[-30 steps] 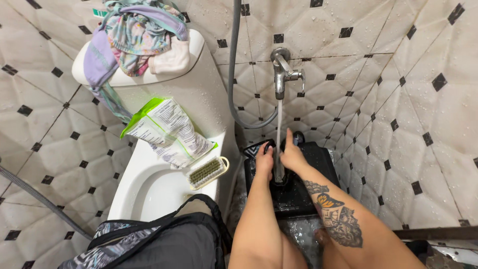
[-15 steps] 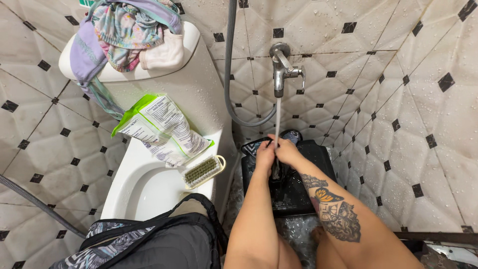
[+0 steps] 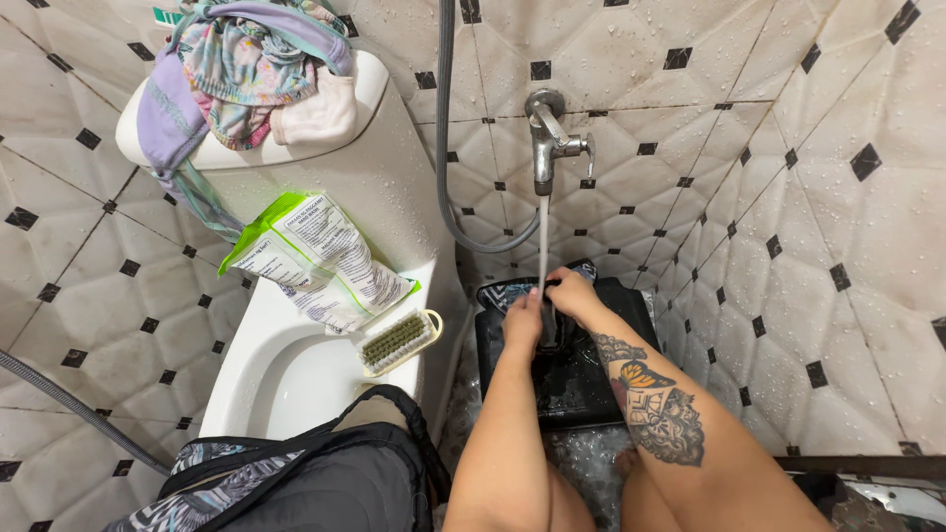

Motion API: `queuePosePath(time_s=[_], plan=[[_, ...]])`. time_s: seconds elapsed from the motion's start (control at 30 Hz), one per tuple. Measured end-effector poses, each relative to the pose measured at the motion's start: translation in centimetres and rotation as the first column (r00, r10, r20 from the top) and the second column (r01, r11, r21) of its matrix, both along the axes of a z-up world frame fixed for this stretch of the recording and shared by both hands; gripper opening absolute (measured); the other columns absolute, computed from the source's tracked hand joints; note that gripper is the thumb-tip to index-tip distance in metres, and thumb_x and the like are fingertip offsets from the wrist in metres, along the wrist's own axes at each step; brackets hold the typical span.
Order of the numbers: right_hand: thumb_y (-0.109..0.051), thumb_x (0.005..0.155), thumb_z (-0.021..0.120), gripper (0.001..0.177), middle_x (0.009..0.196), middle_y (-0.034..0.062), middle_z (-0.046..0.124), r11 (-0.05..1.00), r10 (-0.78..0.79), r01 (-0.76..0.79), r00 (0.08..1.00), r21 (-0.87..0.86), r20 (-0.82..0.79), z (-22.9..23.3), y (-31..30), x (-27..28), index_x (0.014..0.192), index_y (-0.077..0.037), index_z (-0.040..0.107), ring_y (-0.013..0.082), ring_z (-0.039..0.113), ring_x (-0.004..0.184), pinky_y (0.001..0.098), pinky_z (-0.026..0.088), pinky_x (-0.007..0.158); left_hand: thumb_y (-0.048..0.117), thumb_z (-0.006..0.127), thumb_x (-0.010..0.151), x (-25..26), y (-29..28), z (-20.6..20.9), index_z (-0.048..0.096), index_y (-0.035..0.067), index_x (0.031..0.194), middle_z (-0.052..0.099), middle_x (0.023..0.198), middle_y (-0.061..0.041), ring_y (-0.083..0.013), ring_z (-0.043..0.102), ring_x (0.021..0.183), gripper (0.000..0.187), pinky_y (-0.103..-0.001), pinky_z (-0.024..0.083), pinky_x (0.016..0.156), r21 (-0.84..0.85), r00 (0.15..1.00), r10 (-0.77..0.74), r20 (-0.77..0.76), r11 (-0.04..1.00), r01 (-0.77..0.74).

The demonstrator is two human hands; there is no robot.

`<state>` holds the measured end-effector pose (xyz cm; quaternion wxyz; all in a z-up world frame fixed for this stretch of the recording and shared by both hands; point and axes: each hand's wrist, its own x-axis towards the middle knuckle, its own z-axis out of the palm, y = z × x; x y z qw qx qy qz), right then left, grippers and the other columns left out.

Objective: The person washes a bag by hand under a faucet, scrubbing the interior and exterior surfaces with a brush and soap, and rinsing it thoroughly.

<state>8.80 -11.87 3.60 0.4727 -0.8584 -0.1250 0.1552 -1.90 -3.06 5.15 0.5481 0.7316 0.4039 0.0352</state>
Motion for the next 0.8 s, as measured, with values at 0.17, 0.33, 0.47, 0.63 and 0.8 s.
queuePosePath(time_s=[0.17, 0.33, 0.47, 0.63, 0.8], plan=[[-0.022, 0.08, 0.077, 0.041, 0.097, 0.0218, 0.075, 0.995, 0.06, -0.058, 0.998, -0.085, 0.02, 2.1, 0.2, -1.5, 0.118, -0.007, 0.068, 0.036, 0.072, 0.093, 0.0425, 0.055, 0.082, 0.058, 0.061, 0.09, 0.2, 0.3, 0.8, 0.074, 0.014, 0.116, 0.073, 0.116, -0.017, -0.031, 0.067, 0.111, 0.053, -0.039, 0.051, 0.095, -0.054, 0.996, 0.069, 0.05, 0.996, -0.066], [-0.022, 0.075, 0.077, 0.047, 0.103, 0.0221, 0.074, 0.991, 0.129, -0.123, 0.98, -0.043, 0.155, 4.1, -0.1, -1.7, 0.12, -0.011, 0.07, 0.0398, 0.071, 0.102, 0.0426, 0.055, 0.088, 0.062, 0.057, 0.093, 0.9, 1.3, 0.1, 0.073, 0.009, 0.109, 0.078, 0.111, -0.017, -0.0321, 0.072, 0.109, 0.057, -0.041, 0.054, 0.093, -0.169, 0.986, 0.128, 0.104, 0.98, -0.109], [-0.026, 0.079, 0.076, 0.038, 0.104, 0.0221, 0.074, 0.984, 0.139, -0.116, 0.974, -0.134, 0.179, 3.4, -0.7, -1.1, 0.114, -0.011, 0.073, 0.0395, 0.07, 0.104, 0.0438, 0.054, 0.091, 0.067, 0.054, 0.092, 1.1, 0.4, 1.0, 0.072, 0.018, 0.115, 0.074, 0.115, -0.017, -0.0382, 0.066, 0.114, 0.057, -0.045, 0.048, 0.096, 0.13, 0.996, -0.006, -0.087, 0.991, 0.017], [-0.026, 0.076, 0.08, 0.03, 0.106, 0.0311, 0.065, 0.935, 0.097, 0.13, 0.801, -0.33, 0.591, 2.1, -0.7, -1.3, 0.106, -0.026, 0.084, 0.055, 0.061, 0.097, 0.0571, 0.049, 0.089, 0.061, 0.054, 0.089, 2.9, -1.4, -1.3, 0.072, 0.027, 0.123, 0.071, 0.121, -0.018, -0.0414, 0.064, 0.116, 0.052, -0.048, 0.05, 0.098, 0.159, 0.997, -0.04, -0.071, 0.986, 0.051], [-0.02, 0.098, 0.058, 0.03, 0.09, 0.0202, 0.069, 0.559, 0.394, 0.502, 0.54, 0.66, -0.744, 2.6, 1.5, 0.2, 0.088, 0.004, 0.071, 0.0316, 0.071, 0.08, 0.0453, 0.063, 0.079, 0.053, 0.057, 0.088, 5.2, -0.8, -6.7, 0.073, 0.023, 0.123, 0.072, 0.119, -0.017, -0.038, 0.067, 0.112, 0.049, -0.047, 0.052, 0.094, 0.061, 1.0, -0.01, -0.013, 0.998, 0.011]])
